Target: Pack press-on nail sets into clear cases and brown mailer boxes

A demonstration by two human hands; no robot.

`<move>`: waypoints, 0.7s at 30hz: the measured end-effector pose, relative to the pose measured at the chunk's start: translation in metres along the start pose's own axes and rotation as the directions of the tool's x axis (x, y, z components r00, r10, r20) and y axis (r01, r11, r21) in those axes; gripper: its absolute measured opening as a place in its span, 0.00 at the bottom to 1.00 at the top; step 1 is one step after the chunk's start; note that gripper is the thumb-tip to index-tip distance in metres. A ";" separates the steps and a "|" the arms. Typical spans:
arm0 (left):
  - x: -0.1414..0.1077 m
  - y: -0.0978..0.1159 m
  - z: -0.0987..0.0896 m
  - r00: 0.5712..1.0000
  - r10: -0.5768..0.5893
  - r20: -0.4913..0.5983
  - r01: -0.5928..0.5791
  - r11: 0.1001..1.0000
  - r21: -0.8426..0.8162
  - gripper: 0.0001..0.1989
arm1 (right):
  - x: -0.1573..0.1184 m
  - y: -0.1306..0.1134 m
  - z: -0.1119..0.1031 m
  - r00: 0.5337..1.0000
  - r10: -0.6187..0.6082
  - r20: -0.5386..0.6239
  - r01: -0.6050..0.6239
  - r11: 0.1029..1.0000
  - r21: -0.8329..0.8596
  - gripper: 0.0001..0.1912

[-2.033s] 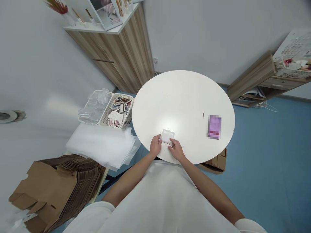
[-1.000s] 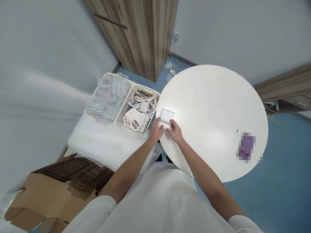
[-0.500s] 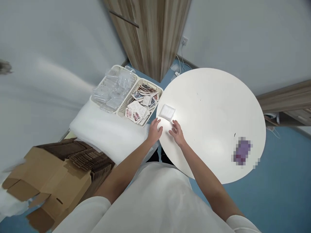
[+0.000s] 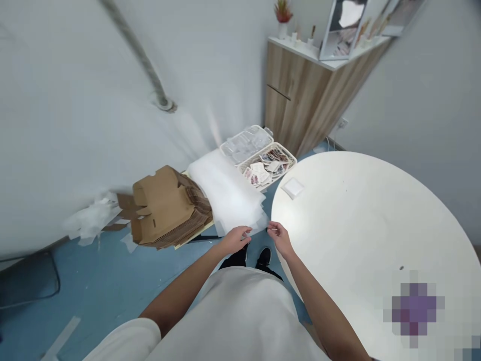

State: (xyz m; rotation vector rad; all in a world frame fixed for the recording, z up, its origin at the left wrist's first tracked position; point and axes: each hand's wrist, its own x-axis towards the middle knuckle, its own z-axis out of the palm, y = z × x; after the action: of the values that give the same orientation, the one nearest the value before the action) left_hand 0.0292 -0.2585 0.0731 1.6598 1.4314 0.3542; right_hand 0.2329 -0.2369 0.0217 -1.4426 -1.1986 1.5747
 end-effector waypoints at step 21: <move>-0.132 -0.139 -0.155 0.688 -0.134 -0.713 0.415 0.878 0.236 0.19 | 0.025 -0.111 0.256 0.674 -0.467 0.572 0.738 0.387 -0.553 0.24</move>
State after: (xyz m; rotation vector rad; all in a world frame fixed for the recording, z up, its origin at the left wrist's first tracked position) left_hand -0.2086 -0.3190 0.0976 1.6352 2.4225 0.5754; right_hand -0.0333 -0.2217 0.1065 -0.9067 -2.4800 0.7549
